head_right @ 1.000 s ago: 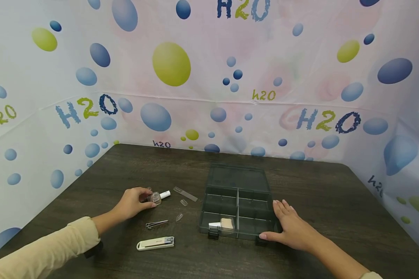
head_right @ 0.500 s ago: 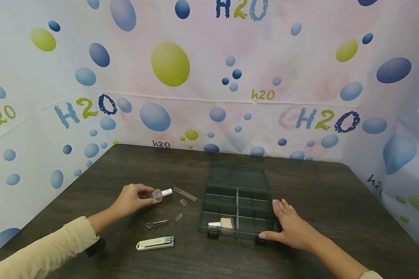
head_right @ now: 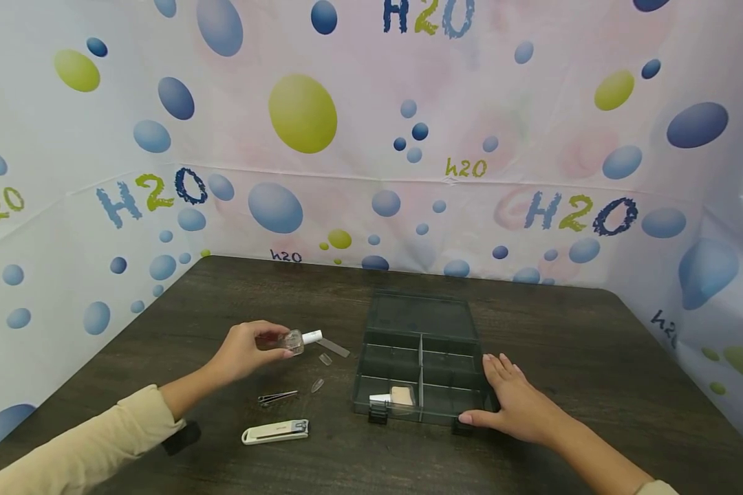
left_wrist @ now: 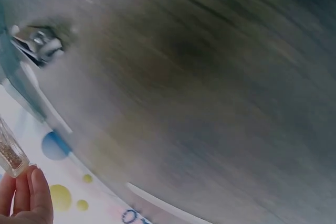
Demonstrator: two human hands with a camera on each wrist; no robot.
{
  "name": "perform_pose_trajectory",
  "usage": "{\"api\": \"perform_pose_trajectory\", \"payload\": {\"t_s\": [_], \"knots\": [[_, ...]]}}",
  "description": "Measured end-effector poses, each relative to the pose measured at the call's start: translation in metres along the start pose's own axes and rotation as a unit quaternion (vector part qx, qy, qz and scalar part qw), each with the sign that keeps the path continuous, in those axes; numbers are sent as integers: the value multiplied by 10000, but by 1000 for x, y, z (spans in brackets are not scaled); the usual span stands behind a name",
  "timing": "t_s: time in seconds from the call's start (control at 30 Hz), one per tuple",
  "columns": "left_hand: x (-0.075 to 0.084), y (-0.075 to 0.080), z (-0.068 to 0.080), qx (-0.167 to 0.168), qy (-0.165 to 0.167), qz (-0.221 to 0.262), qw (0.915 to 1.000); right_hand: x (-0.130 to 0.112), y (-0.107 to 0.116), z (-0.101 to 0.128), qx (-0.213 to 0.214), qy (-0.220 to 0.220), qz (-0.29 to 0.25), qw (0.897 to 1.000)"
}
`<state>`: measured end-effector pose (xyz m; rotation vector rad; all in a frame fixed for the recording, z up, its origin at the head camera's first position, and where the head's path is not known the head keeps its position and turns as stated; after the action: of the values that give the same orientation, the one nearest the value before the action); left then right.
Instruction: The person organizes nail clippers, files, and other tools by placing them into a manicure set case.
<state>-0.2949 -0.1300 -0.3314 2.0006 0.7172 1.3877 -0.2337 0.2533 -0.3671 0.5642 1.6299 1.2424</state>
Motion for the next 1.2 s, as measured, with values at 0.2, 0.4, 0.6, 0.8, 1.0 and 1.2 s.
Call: {"api": "perform_pose_trajectory", "payload": {"t_s": [0.2,0.4,0.6,0.8,1.0,1.2], "knots": [[15,-4,1,-81,-152,220,9996,0,0,0,-48,-37,131,9999],[28,-6,1,-83,-346,380,9986,-1,0,0,-70,-53,104,9999],[42,-12,3,-207,-521,556,9969,-1,0,0,-59,-45,49,10000],[59,-25,7,-412,-805,783,9928,-1,0,0,-34,-48,-24,10000],[77,-38,9,-565,-1076,983,9877,-1,0,0,0,-56,-138,9999],[88,-54,9,-763,-1161,931,9859,-1,0,1,6,-71,-142,9999]]}}
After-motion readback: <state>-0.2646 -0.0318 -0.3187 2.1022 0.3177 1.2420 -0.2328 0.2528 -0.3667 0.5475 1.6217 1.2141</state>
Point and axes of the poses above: each hand's wrist, its own z-axis away from the middle knuckle, its own y-axis out of the back of the hand, x = y × z, the point moved 7 cm from there along -z, towards the middle knuckle, and after that the axes turned 7 degrees about y, right-handed, at the moved point
